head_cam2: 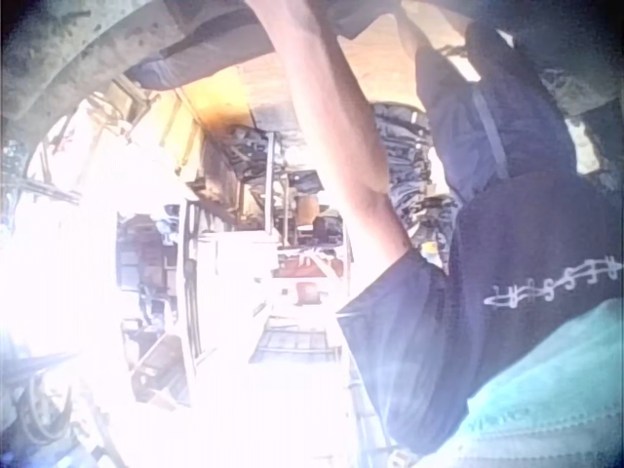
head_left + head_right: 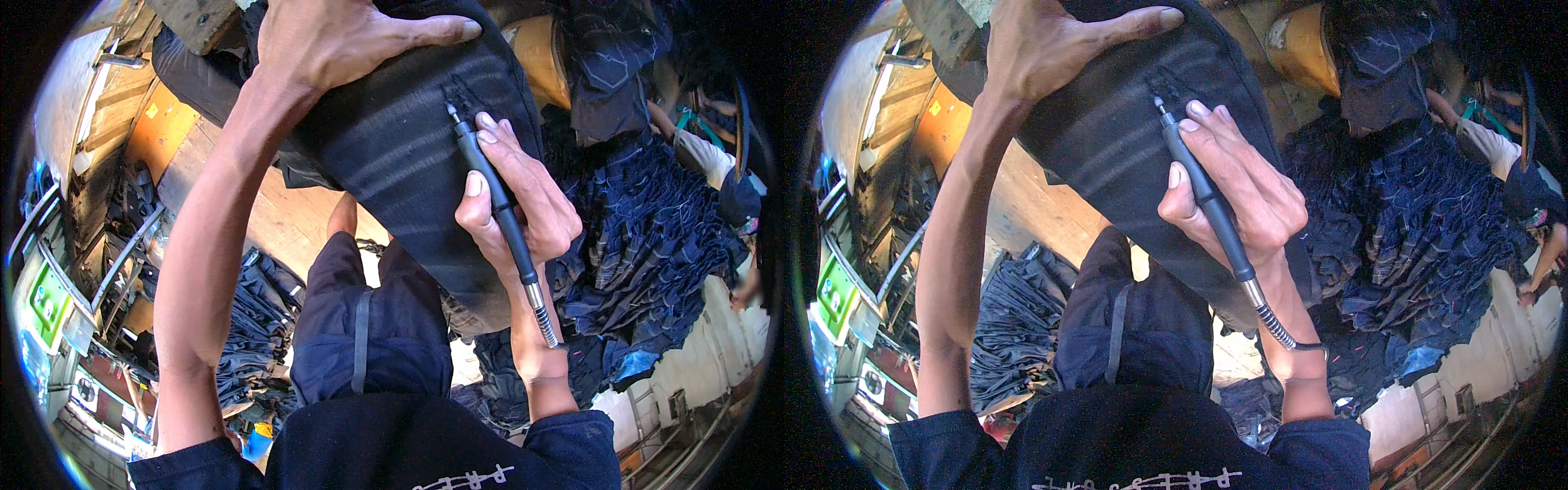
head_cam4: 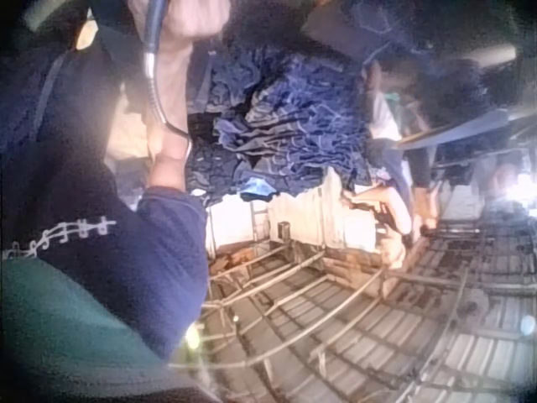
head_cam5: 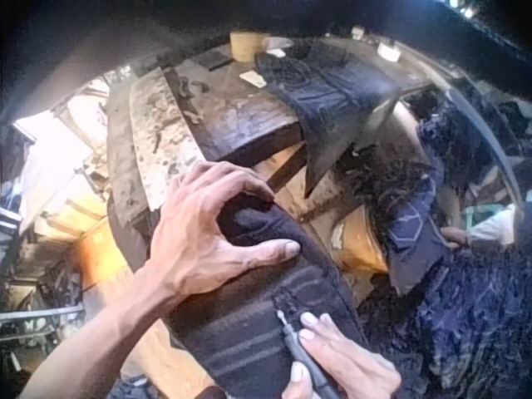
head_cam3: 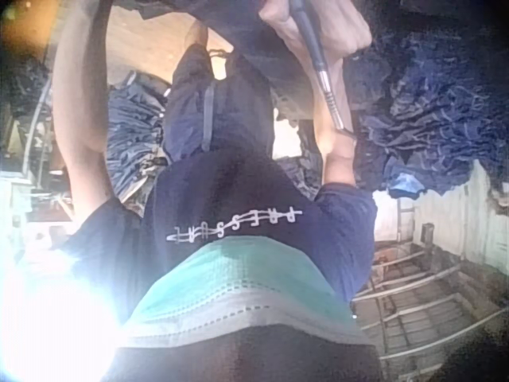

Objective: The person uses a rotary grinding tool to distress a pair of black jeans on a wooden workbench. They repeatedly grind specific areas to create worn patterns, then flip and reposition the jeans to work on different sections.

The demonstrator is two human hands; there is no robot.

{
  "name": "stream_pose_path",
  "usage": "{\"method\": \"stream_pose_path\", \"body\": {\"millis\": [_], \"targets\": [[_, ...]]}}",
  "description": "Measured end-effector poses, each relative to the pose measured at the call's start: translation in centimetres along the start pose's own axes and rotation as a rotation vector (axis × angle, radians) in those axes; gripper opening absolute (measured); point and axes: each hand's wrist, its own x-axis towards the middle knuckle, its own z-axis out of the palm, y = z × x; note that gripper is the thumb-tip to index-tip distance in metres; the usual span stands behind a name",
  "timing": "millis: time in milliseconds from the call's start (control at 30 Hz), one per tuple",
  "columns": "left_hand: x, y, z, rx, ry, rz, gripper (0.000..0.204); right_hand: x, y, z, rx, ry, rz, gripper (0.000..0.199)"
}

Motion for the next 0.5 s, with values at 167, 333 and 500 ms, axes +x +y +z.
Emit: {"method": "stream_pose_path", "body": {"millis": [167,333,500], "targets": [[-0.2,-0.3,0.2,-0.006,-0.002,0.007,0.066,-0.7,-0.2,-0.3,0.003,0.001,0.027,0.034],[0.5,-0.4,0.2,0.032,-0.063,-0.025,0.07,-2.5,0.2,-1.3,0.065,0.064,0.103,0.031],[-0.1,0.2,-1.5,-0.005,0.06,0.073,0.094,-9.0,-3.3,-5.2,0.023,0.085,0.252,0.034]]}}
